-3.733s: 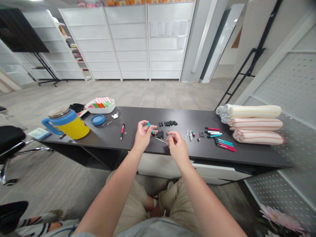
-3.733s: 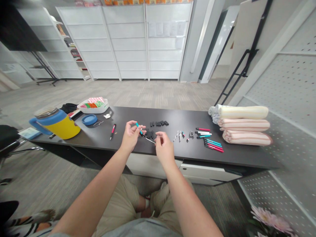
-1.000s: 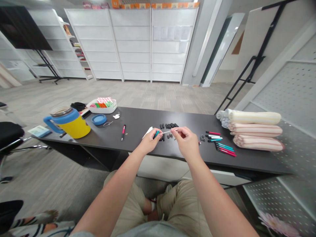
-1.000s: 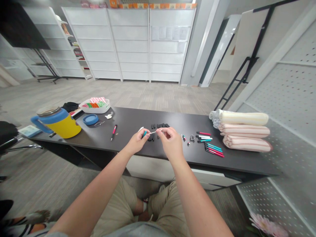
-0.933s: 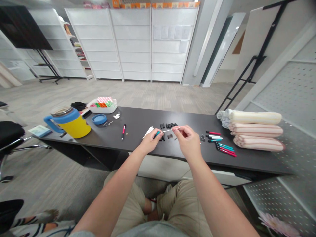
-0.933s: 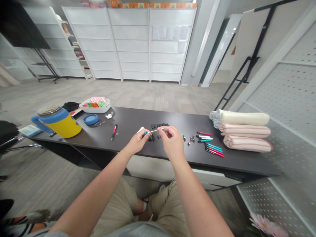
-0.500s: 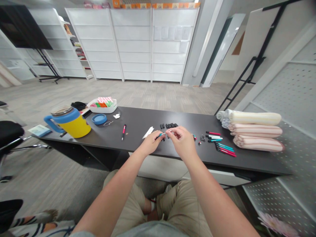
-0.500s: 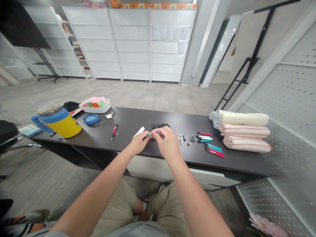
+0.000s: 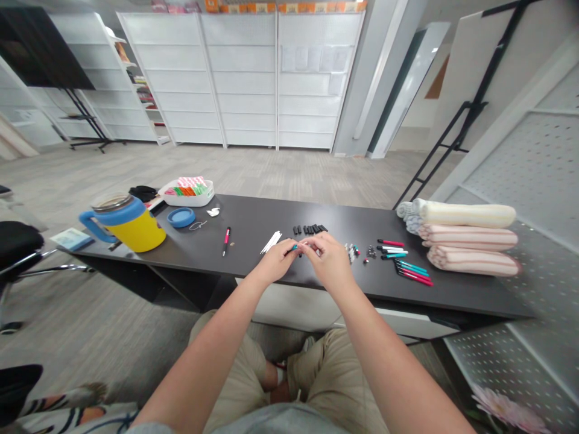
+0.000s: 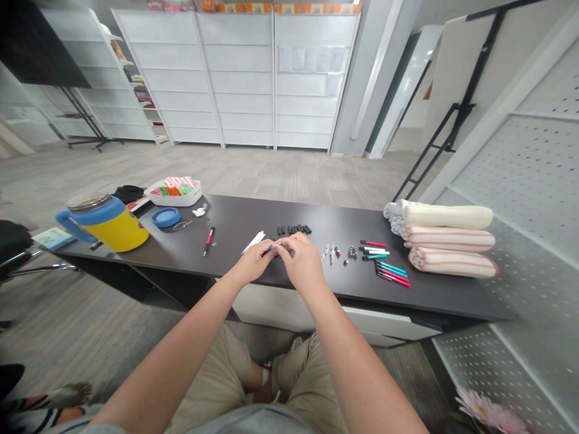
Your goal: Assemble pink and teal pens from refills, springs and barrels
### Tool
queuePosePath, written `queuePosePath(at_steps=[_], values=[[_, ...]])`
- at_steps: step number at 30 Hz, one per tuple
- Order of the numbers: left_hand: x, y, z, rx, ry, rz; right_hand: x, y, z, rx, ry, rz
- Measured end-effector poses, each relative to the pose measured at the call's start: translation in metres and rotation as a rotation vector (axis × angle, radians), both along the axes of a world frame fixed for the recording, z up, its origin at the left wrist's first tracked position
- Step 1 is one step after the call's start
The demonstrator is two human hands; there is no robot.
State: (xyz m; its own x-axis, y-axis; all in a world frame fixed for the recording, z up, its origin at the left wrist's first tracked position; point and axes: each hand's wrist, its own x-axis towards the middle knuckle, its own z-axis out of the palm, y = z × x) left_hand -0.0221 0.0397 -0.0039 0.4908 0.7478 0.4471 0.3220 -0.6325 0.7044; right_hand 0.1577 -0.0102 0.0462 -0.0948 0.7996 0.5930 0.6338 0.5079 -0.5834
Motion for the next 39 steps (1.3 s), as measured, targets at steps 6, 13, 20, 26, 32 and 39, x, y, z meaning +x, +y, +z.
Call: queuePosePath(at_steps=[6,13,20,26,32,39], values=[[0.000,0.000,0.000,-0.013,0.003,-0.007,0.000,0.002,-0.002,0.004,0.022,-0.017],[0.000,-0.002,0.002,-0.026,-0.005,-0.007,-0.003,0.001,-0.004,-0.012,0.047,-0.038],[0.000,-0.002,0.003,-0.040,0.003,0.006,-0.002,0.002,-0.006,-0.050,0.094,0.012],[0.000,-0.001,0.000,-0.037,-0.021,-0.019,-0.002,0.003,-0.006,-0.050,0.061,-0.012],[0.000,0.001,-0.004,-0.055,0.017,0.020,-0.004,0.004,-0.010,-0.023,0.027,-0.032],[0.002,-0.011,0.008,-0.095,-0.034,-0.045,-0.007,0.008,-0.012,-0.039,0.034,-0.027]])
